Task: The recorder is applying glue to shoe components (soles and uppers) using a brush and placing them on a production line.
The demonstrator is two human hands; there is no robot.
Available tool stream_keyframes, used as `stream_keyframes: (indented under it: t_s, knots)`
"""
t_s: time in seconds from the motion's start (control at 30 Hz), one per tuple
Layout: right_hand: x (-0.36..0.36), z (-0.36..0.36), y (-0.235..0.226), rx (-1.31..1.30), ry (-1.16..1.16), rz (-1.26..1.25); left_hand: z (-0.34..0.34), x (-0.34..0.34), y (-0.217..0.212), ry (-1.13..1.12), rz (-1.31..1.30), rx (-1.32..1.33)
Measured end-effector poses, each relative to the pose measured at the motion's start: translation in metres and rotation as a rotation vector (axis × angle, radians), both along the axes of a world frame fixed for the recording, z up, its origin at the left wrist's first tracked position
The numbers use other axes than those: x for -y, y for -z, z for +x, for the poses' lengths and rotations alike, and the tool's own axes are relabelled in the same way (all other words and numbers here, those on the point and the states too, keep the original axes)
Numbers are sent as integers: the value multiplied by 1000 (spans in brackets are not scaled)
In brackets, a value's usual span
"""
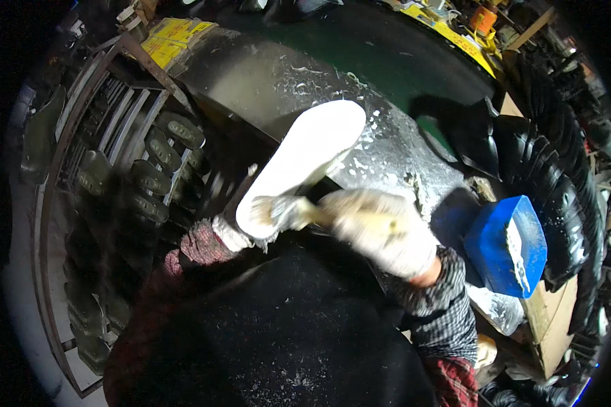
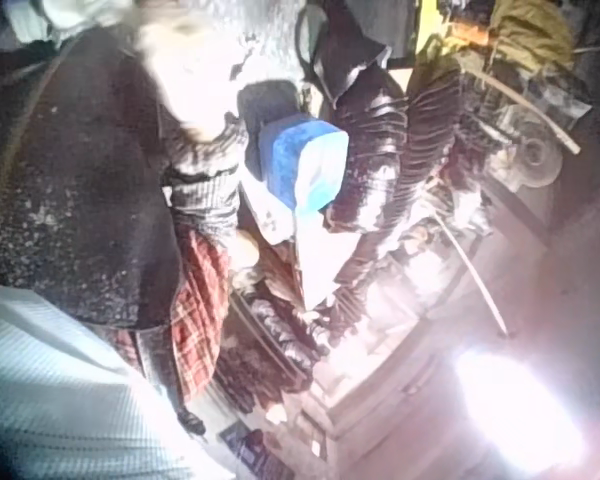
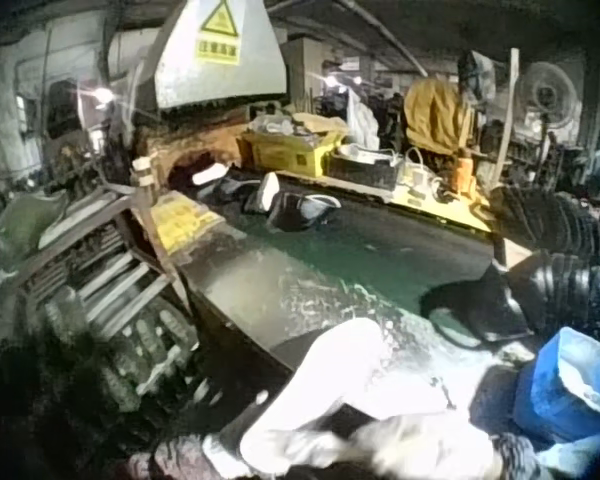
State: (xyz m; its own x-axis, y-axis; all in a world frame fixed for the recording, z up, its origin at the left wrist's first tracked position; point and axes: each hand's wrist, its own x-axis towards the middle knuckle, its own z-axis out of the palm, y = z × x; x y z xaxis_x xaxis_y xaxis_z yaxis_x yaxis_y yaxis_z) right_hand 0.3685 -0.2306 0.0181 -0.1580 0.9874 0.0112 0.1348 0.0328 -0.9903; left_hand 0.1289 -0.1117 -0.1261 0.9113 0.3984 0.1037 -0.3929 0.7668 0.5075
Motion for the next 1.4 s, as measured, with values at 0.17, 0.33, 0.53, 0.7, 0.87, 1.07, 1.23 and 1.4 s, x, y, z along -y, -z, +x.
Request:
stream_keyframes:
  t_s: [0.17,0.33,0.53,0.7,0.87,1.07,1.23,1.4]
  knots:
    - [-38,89,43,-4,686,128,-30,0,5,46,-962,-220]
    - [-42,48,17,803,147,482,-45,-4,34,68,-480,-164]
    - [-14,25,3,715,71,657,-13,-29,-17,-40,-617,-118]
    - [10,53,0,790,283,703,55,-106,-81,-377,-347,-696]
    - [86,88,-11,579,630,694,113,-158,-48,-586,-180,-320]
    - [156,96,-12,488,809,623,298,-81,-54,353,47,-140]
    - [208,105,-4,607,985,604,319,31,-135,14,294,-597]
    - [238,111,-23,417,1119,753,198,-13,-194,-449,826,-723]
